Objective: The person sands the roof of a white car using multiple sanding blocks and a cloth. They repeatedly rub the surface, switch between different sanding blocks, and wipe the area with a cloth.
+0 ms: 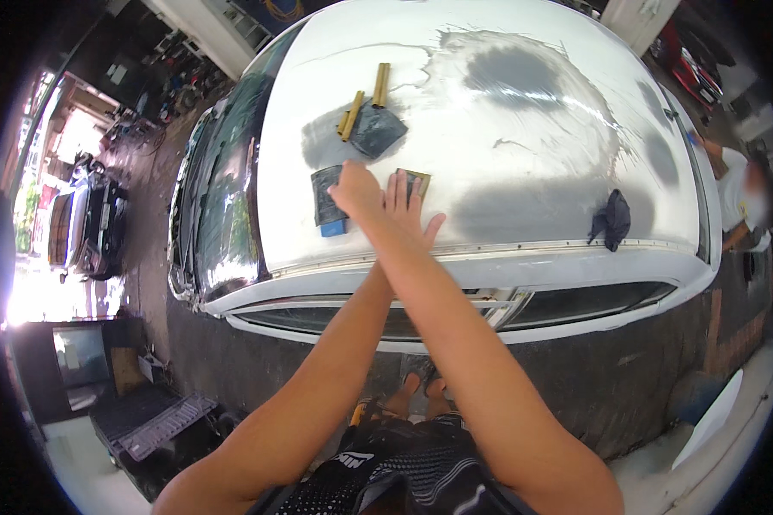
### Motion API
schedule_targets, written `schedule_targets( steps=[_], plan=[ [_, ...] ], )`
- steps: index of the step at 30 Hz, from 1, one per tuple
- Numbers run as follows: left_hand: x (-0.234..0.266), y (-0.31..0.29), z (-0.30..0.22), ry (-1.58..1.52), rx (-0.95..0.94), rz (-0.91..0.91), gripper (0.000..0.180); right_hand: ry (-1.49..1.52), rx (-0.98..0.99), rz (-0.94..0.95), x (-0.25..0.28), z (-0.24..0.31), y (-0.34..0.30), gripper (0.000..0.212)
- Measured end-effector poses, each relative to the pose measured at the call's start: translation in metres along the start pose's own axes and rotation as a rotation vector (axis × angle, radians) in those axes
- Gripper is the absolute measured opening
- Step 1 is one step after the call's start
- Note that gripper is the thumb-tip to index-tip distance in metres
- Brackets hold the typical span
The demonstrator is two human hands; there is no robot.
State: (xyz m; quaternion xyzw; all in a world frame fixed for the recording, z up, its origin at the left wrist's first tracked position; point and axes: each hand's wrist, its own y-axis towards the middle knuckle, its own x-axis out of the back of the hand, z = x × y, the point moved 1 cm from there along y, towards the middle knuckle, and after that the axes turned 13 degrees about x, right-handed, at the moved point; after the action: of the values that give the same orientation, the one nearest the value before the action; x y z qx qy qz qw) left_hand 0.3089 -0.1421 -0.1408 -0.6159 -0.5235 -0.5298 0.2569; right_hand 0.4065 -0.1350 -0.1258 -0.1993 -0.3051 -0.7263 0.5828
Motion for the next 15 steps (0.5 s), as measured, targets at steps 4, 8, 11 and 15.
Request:
schedule_targets(
  steps=[4,8,11,15],
  plan=[
    [0.005,0.001,-0.013,-0.063,-0.013,0.002,0.081,0.154,-0.068,-0.083,-0.004,-0.003,0.0,0.03],
    [-0.003,0.0,-0.001,-0.077,-0.007,-0.054,0.079,0.348,0.077,-0.325,0.015,0.013,-0.006,0.017],
    [-0.017,-0.003,0.006,-0.023,-0.029,0.003,0.08,0.548,0.022,-0.515,0.058,-0.014,0.001,0.016],
    [0.002,0.0,-0.001,-0.07,0.022,0.02,0.081,0.443,-0.124,-0.52,0.157,-0.109,-0.012,0.019]
  ],
)
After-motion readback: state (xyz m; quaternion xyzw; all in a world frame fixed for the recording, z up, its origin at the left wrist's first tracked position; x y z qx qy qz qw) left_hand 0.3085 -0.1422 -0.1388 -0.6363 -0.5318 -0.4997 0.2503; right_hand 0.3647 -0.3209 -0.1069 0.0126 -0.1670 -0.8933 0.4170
